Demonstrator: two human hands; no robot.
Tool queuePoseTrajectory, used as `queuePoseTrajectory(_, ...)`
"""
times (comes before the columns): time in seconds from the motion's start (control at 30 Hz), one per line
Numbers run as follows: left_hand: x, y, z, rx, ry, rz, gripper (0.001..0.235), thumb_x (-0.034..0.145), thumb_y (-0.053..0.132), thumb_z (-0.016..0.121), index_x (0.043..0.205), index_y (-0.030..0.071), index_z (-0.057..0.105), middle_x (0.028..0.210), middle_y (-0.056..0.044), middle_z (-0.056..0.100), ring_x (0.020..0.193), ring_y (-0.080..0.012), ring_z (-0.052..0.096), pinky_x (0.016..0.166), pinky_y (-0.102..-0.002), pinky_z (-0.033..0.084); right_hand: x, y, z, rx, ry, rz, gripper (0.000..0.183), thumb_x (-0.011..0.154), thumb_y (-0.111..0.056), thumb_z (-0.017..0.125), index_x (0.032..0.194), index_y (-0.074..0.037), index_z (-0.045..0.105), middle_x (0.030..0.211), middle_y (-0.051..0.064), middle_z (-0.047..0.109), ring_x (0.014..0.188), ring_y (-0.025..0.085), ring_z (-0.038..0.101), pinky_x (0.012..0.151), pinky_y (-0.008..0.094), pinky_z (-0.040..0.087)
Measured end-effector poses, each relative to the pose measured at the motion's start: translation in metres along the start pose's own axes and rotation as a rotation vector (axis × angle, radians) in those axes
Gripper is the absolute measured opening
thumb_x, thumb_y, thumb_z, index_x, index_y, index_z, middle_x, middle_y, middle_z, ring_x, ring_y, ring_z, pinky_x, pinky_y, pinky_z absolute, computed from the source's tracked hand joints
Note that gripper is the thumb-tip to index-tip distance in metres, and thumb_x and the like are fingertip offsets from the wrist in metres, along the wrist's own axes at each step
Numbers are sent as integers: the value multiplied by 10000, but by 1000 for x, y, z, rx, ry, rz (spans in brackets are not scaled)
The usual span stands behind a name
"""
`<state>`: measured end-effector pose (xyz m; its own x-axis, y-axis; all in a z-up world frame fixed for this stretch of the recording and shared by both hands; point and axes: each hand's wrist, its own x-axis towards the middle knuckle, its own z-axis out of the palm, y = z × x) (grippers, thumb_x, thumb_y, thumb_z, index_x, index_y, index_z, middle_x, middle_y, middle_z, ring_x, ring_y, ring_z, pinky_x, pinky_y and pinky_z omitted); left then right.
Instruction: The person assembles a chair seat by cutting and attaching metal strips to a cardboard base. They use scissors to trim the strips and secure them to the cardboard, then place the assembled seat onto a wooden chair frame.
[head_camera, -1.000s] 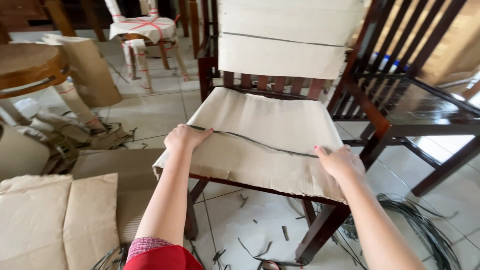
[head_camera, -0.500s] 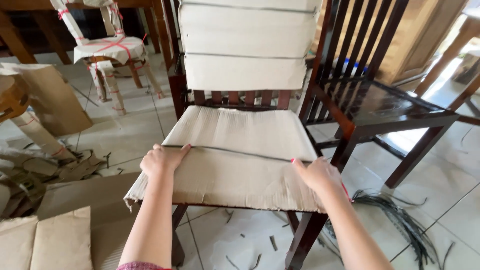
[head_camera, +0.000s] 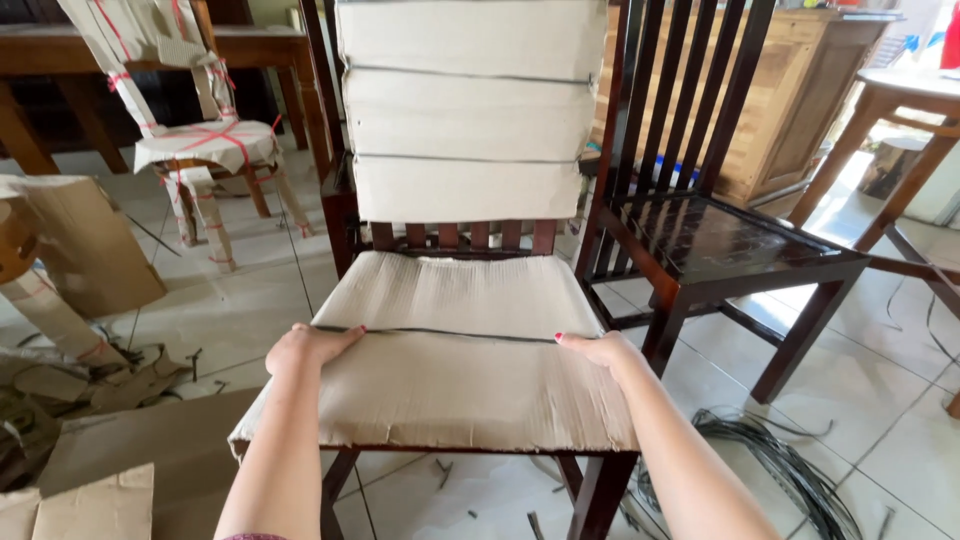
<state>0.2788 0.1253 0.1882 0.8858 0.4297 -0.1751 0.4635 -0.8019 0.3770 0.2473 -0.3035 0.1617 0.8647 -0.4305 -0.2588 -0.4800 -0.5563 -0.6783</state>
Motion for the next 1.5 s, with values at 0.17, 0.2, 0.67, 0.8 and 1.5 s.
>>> queuePoseTrajectory(0.17, 29, 17, 16, 34, 14, -39, 1370, 539, 1055, 536, 1429, 15, 487, 1455, -154, 617, 1352, -323, 584, 1075, -473, 490, 28, -21, 12, -87, 39, -14, 1231, 631, -788, 806, 1498, 36, 514, 1487, 215, 584, 1378, 335, 557, 1102, 438, 508)
queuePoseTrajectory(0.2, 47, 18, 29, 35, 51, -58, 1353, 543, 1064, 528, 1419, 32, 495, 1427, -139, 634, 1319, -333, 607, 1041, -523, 498, 42, -21, 17, -157, 48, -7, 1306, 603, -884, 759, 1512, 13, 487, 1499, 185, 582, 1381, 311, 560, 1111, 429, 514)
queuePoseTrajectory(0.67, 147, 50, 52, -93, 60, 6, 995, 838, 857, 431, 1394, 43, 564, 1358, -133, 671, 1295, -339, 622, 1011, -514, 494, 100, -75, 32, -210, 63, -67, 1122, 675, -865, 629, 1423, -30, 603, 1460, 101, 635, 1389, 206, 546, 1130, 370, 468)
queuePoseTrajectory(0.8, 177, 57, 52, -130, 38, 81, 871, 863, 773, 430, 1409, 114, 595, 1360, -102, 687, 1288, -304, 634, 1032, -480, 496, 116, -85, 26, -142, 18, -96, 1104, 709, -833, 654, 1417, 11, 602, 1464, 163, 620, 1397, 243, 533, 1157, 395, 453)
queuePoseTrajectory(1.5, 137, 63, 72, 249, 103, 423, 851, 942, 574, 420, 1664, 298, 66, 1742, -20, 105, 1589, -261, 156, 1249, -576, 193, 173, -18, 84, -218, 369, -683, 436, 933, -385, 647, 1342, -242, 694, 1240, 174, 566, 1206, 413, 650, 1002, 433, 571)
